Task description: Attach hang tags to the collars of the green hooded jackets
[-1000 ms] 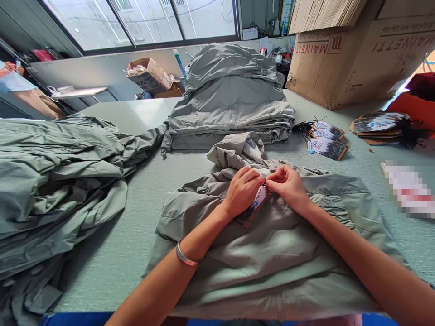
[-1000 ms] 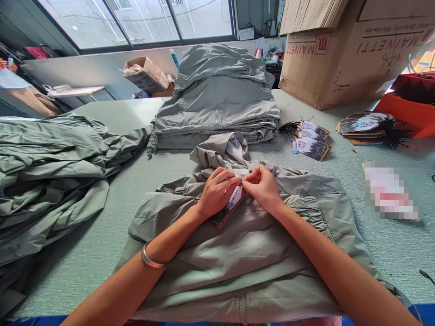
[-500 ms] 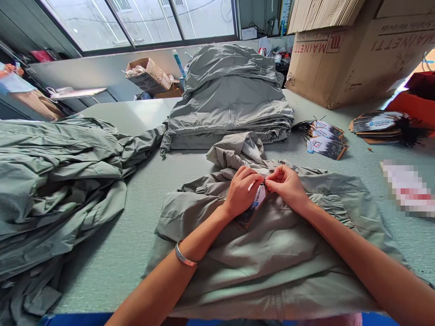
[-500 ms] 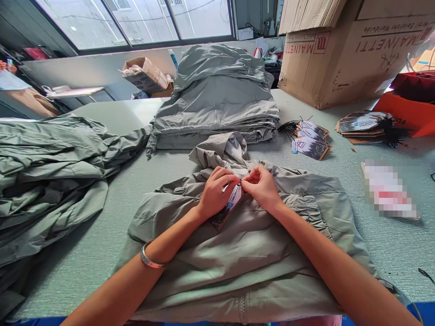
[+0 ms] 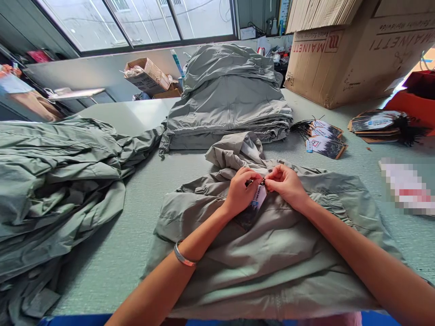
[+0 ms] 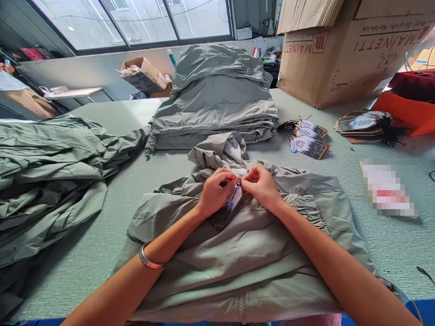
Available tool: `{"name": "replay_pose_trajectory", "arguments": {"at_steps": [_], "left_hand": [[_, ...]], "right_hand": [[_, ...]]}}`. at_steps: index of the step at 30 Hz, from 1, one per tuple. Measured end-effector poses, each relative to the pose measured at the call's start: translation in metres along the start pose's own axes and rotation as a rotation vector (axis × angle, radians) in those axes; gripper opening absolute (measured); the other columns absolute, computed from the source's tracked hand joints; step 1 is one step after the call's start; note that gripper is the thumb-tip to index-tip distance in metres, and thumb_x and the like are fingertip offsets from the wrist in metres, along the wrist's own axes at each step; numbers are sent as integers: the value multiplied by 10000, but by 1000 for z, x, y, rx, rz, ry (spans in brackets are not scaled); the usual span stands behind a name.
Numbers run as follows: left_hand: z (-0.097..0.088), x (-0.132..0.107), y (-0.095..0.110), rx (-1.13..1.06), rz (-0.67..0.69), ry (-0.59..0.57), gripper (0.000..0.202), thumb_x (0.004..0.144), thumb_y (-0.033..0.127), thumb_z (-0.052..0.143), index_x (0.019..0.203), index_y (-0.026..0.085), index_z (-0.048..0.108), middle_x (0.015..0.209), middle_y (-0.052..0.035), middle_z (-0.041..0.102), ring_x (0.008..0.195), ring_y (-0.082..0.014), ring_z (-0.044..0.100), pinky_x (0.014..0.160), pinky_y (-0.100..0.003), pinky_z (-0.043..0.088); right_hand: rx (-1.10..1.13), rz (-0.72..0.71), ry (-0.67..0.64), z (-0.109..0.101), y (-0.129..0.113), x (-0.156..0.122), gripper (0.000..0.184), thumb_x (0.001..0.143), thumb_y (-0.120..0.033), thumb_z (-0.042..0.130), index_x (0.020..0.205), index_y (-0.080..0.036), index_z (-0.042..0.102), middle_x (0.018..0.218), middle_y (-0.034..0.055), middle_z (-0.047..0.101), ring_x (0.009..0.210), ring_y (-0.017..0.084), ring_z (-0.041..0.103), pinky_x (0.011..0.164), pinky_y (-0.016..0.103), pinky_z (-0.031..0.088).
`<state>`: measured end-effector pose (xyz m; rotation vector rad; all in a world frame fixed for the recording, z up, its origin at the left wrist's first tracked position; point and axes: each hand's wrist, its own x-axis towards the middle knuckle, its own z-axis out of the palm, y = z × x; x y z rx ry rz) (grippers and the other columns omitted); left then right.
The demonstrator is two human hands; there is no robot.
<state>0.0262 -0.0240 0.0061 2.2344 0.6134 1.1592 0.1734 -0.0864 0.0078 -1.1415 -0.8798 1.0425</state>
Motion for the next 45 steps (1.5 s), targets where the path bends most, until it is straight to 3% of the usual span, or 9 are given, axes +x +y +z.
{"name": "replay_pose_trajectory", "arguments": {"at_steps": [10,15,22,27,30,45], "left_hand": [[-3,2,-2,-107,-81,-35,182,913,247,571,862,138,706,813,-61,654,791,-157,617,728,-285,513],[-2,1,0,-80,-42,-30,78,854,209,655,840,140,691,818,-48,652,786,-146,612,719,-267,518],[0,1,-5,29,63,-3,64,865,164,627,819,164,672,809,-35,648,812,-155,594,748,-288,506],[-2,1,-5,94,119,16,92,891,179,599,822,170,660,806,-33,646,814,-159,582,745,-294,499],[-2,2,-6,121,147,42,104,902,194,590,825,171,655,802,-31,645,803,-158,572,746,-297,494],[-1,1,-6,144,186,47,98,910,195,583,830,173,635,816,-31,644,816,-161,564,753,-303,482]], "right_hand": [[10,34,13,-1,-4,-1,439,524,-328,796,699,-241,403,614,-55,641,488,104,544,506,260,486],[35,39,21,0,-4,-1,458,511,-323,809,695,-235,400,604,-58,643,480,92,534,487,238,460],[54,48,14,0,-4,-1,413,519,-274,795,691,-225,422,620,-52,646,491,88,538,493,229,463],[21,41,5,1,0,-1,314,523,-255,774,749,-204,562,689,-32,664,537,103,581,509,237,500],[-1,53,0,1,1,-2,348,518,-241,777,829,-195,627,709,-20,677,570,118,610,511,238,510],[-53,49,-90,-2,-2,-1,305,525,-188,762,800,-176,630,680,-19,679,584,113,606,540,226,477]]}}
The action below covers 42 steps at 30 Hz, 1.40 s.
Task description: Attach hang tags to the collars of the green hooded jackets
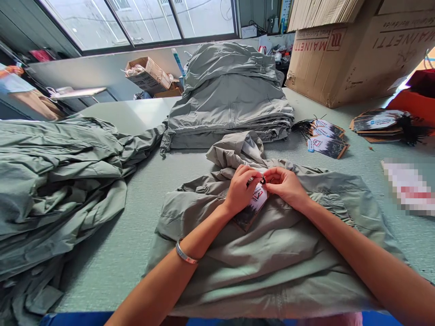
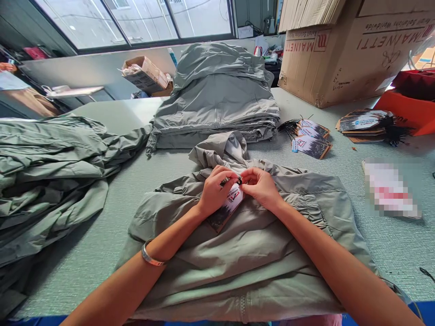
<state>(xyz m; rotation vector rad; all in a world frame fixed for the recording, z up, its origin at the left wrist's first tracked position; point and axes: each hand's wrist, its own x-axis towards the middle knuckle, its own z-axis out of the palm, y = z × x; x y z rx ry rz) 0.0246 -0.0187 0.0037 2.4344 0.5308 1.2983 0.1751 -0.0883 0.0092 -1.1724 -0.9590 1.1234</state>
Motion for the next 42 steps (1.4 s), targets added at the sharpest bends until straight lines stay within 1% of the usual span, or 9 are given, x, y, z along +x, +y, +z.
{"name": "replay_pose_trajectory", "arguments": {"at_steps": [7,13,18,21,24,29,35,38,42], "left_hand": [[2,-1,-2,9,-18,-9,101,908,206,590,821,174,631,807,-27,638,808,-159,566,752,-306,484],[2,-1,-2,-14,-12,-6,88,900,181,599,816,173,625,806,-26,638,816,-158,557,755,-298,479],[2,-1,-2,-55,-62,-19,76,892,178,602,822,171,630,818,-31,643,825,-160,571,751,-299,483],[1,0,-3,-62,-91,-11,75,888,187,608,819,172,633,816,-30,638,820,-161,571,750,-299,483],[0,0,-2,-44,-87,-9,92,894,202,604,812,172,631,808,-30,630,822,-163,563,760,-301,480],[0,1,-2,-85,-86,-29,78,887,172,599,814,164,626,814,-34,626,826,-161,557,758,-291,474],[0,0,1,-133,-158,-37,65,881,173,580,842,161,632,850,-45,637,855,-168,568,796,-305,471],[-1,0,5,-141,-239,-34,75,852,137,576,879,157,642,880,-51,638,868,-175,572,798,-309,470],[-2,1,10,-136,-319,-131,99,783,96,615,835,153,677,834,-45,618,844,-182,571,776,-307,467]], "right_hand": [[-31,18,-39,0,4,1,356,519,-150,710,846,-191,576,630,-43,663,540,116,598,516,228,473],[-55,17,-74,-1,5,1,324,531,-134,696,834,-196,600,621,-46,669,541,116,606,531,230,488],[-50,12,-67,0,3,-1,309,522,-116,690,815,-191,624,613,-53,667,549,113,608,543,224,481],[-32,19,-81,2,1,-2,256,544,-149,709,785,-192,635,616,-47,670,549,120,611,539,235,484],[-25,46,-96,2,-2,-4,218,559,-195,752,742,-186,634,604,-40,664,539,121,606,531,239,484],[-8,49,-106,2,-2,-4,267,533,-230,806,740,-183,644,608,-39,666,548,119,601,526,233,477],[9,78,-63,2,-2,-3,314,509,-274,837,742,-165,657,624,-20,670,535,115,579,493,232,453],[28,88,-23,3,-2,-2,374,475,-307,863,753,-168,655,609,-19,663,514,117,566,481,240,446],[59,58,36,3,1,-2,437,452,-360,882,771,-177,645,619,-18,660,511,115,556,488,249,450]]}}
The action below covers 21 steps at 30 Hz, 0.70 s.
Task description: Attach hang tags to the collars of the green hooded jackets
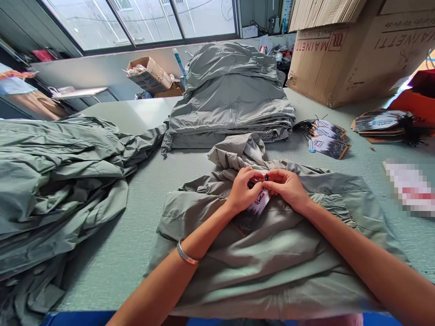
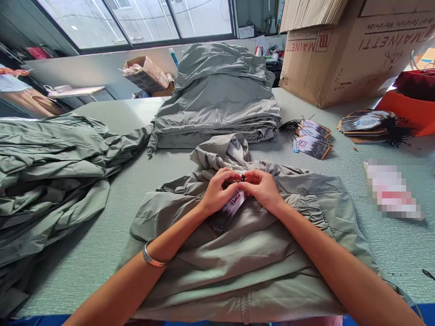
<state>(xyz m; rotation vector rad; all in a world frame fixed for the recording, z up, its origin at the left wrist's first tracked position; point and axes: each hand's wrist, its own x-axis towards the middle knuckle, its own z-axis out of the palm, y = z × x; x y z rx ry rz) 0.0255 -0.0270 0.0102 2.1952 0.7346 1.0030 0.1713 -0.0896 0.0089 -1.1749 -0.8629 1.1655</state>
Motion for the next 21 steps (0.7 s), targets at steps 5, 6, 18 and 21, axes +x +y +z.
{"name": "replay_pose_trajectory", "arguments": {"at_steps": [5,6,18,21], "left_hand": [[0,1,-1,28,1,-64,83,788,126,648,752,161,715,807,-46,611,834,-185,561,791,-323,453],[0,2,-2,20,8,-70,83,793,135,654,745,161,717,809,-48,611,836,-186,560,791,-325,451],[1,2,-9,-69,44,-72,131,849,238,660,756,180,733,774,-46,598,812,-179,545,774,-327,449],[0,2,-7,-53,46,-83,114,839,198,654,755,181,729,785,-45,609,824,-182,552,784,-330,447]], "right_hand": [[7,-101,64,0,5,1,423,481,-397,874,768,-176,656,696,1,658,600,129,580,554,260,474],[-3,-119,76,0,6,1,416,484,-401,872,761,-175,659,711,5,656,614,130,580,568,263,478],[-96,-256,30,-5,1,1,317,662,-438,764,862,-196,720,677,-7,636,516,93,491,487,247,396],[-151,-300,38,-6,0,2,244,659,-402,756,785,-197,721,661,-1,637,530,107,503,499,257,400]]}}
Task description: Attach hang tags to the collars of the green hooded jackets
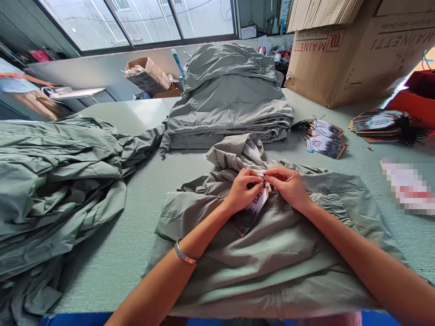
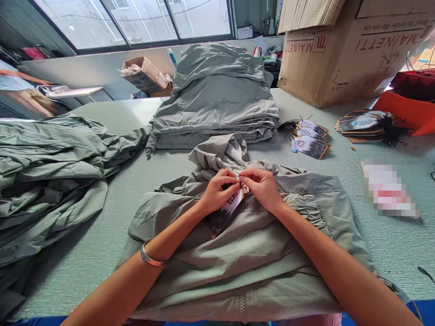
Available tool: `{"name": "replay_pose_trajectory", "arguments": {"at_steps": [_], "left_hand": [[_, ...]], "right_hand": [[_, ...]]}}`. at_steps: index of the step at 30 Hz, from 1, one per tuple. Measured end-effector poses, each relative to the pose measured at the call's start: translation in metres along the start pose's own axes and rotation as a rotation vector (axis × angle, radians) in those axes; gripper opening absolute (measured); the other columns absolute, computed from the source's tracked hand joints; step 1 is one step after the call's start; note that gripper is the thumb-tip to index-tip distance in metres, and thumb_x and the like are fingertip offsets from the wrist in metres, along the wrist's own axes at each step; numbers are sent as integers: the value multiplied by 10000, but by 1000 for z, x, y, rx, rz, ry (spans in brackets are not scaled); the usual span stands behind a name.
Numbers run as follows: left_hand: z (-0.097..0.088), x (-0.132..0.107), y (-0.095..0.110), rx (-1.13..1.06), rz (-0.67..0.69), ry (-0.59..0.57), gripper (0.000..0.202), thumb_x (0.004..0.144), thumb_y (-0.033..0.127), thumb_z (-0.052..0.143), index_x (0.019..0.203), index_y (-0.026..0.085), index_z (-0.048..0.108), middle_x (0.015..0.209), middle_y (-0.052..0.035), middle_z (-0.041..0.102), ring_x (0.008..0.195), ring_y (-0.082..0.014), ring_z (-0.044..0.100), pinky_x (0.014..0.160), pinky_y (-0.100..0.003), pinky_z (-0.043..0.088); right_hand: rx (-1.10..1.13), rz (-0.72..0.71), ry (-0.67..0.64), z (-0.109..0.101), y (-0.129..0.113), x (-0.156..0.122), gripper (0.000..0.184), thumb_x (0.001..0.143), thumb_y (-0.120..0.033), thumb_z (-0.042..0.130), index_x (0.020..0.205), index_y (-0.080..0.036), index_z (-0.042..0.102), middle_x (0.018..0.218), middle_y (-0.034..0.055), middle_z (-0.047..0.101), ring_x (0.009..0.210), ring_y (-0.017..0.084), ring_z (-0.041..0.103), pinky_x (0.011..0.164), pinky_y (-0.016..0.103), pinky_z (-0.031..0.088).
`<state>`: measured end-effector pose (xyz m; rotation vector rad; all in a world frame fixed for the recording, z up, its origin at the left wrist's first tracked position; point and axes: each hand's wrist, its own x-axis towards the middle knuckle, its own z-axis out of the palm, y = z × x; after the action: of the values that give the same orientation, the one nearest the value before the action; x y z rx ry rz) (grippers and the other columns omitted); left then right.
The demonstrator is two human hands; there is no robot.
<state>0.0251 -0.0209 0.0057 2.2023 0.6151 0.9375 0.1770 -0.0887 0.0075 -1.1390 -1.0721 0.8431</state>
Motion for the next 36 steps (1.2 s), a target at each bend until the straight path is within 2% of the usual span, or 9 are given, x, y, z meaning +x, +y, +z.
{"name": "replay_pose_trajectory", "arguments": {"at_steps": [6,9,15,20,24,28,36], "left_hand": [[3,-1,5,36,-9,4,71,819,218,686,777,172,720,793,-48,614,810,-184,548,776,-332,441],[6,-2,4,10,22,31,111,848,233,662,772,172,716,773,-50,612,789,-178,546,770,-336,442],[7,-3,1,1,66,34,166,865,281,646,757,174,712,764,-55,613,788,-178,544,765,-345,451],[7,-3,1,3,70,30,138,855,251,646,758,179,713,775,-57,622,798,-180,548,773,-351,454],[7,-3,1,8,68,18,137,855,255,651,757,186,719,768,-53,628,795,-178,554,781,-349,450],[7,-3,1,8,49,20,162,861,280,661,752,179,725,758,-52,616,784,-178,545,767,-342,437],[7,-3,0,20,32,-13,256,890,339,634,720,173,730,740,-52,601,771,-172,523,745,-329,423]], "right_hand": [[-76,-2,21,1,-2,-3,175,704,-353,689,748,-184,672,630,-12,602,491,99,458,459,246,343],[-177,-64,11,1,-3,-5,139,740,-322,645,754,-184,651,639,-13,586,513,105,459,477,248,345],[-333,-198,-19,0,-3,-5,102,779,-231,579,820,-198,667,780,18,624,567,117,492,532,265,393],[-351,-187,-73,-2,-3,-4,129,795,-250,598,869,-219,700,779,23,624,591,137,507,550,279,406],[-324,-194,-60,-2,-4,-4,103,795,-284,624,779,-210,693,816,34,621,578,124,486,534,278,386],[-215,-142,23,-1,-3,-3,136,771,-327,661,731,-197,659,776,17,607,570,112,479,539,267,380],[-45,44,81,-1,1,1,302,690,-474,709,720,-182,635,542,-36,514,497,106,438,504,259,348]]}}
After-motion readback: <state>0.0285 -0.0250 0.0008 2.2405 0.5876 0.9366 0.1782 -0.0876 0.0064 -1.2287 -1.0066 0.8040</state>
